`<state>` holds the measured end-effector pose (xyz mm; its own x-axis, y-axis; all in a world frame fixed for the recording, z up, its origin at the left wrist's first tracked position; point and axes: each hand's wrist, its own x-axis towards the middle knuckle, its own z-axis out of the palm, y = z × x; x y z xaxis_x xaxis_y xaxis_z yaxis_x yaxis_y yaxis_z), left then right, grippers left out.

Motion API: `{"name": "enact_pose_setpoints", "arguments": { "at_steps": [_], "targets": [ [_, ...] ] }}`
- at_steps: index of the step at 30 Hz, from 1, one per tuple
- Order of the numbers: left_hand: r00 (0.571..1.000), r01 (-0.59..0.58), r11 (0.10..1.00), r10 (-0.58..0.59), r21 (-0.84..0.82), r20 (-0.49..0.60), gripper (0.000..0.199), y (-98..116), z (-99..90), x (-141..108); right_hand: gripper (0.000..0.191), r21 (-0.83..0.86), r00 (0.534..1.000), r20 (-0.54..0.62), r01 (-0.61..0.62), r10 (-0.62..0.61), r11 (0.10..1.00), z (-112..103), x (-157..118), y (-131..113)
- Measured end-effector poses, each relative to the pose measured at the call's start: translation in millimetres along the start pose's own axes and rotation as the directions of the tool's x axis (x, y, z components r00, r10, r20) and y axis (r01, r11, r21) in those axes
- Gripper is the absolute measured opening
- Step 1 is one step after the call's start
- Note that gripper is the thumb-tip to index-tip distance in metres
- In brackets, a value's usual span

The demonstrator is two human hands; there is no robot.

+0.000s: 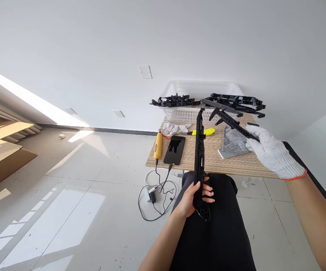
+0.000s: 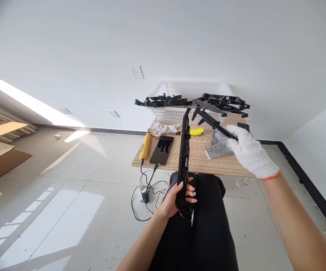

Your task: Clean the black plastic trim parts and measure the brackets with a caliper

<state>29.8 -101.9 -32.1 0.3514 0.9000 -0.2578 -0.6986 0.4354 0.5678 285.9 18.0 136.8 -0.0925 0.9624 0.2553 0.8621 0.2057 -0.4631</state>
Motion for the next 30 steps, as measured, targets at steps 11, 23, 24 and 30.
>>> {"name": "enact_pose_setpoints", "arguments": {
  "at_steps": [11, 23, 24, 30],
  "targets": [
    [0.997, -0.074, 0.992, 0.071, 0.099, 0.031, 0.040, 6.7, -11.9, -3.4, 0.044, -0.154, 0.978, 0.147, 0.169, -0.147, 0.973, 28.5, 72.6, -12.4],
    [0.989, -0.143, 0.957, 0.127, 0.252, 0.080, 0.046, 9.4, -24.3, -13.6, 0.042, -0.158, 0.953, -0.112, 0.262, -0.281, 0.952, 32.2, 48.2, 11.9],
    [0.989, -0.141, 0.958, 0.128, 0.251, 0.071, 0.047, 9.3, -24.4, -13.9, 0.042, -0.160, 0.951, -0.158, 0.239, -0.264, 0.958, 31.5, 43.5, 11.2],
    [0.992, -0.116, 0.937, 0.092, 0.330, 0.086, 0.044, 9.9, -18.0, -13.7, 0.040, -0.084, 0.951, -0.294, 0.070, -0.092, 0.994, 29.1, 31.4, -4.2]
  ]
}}
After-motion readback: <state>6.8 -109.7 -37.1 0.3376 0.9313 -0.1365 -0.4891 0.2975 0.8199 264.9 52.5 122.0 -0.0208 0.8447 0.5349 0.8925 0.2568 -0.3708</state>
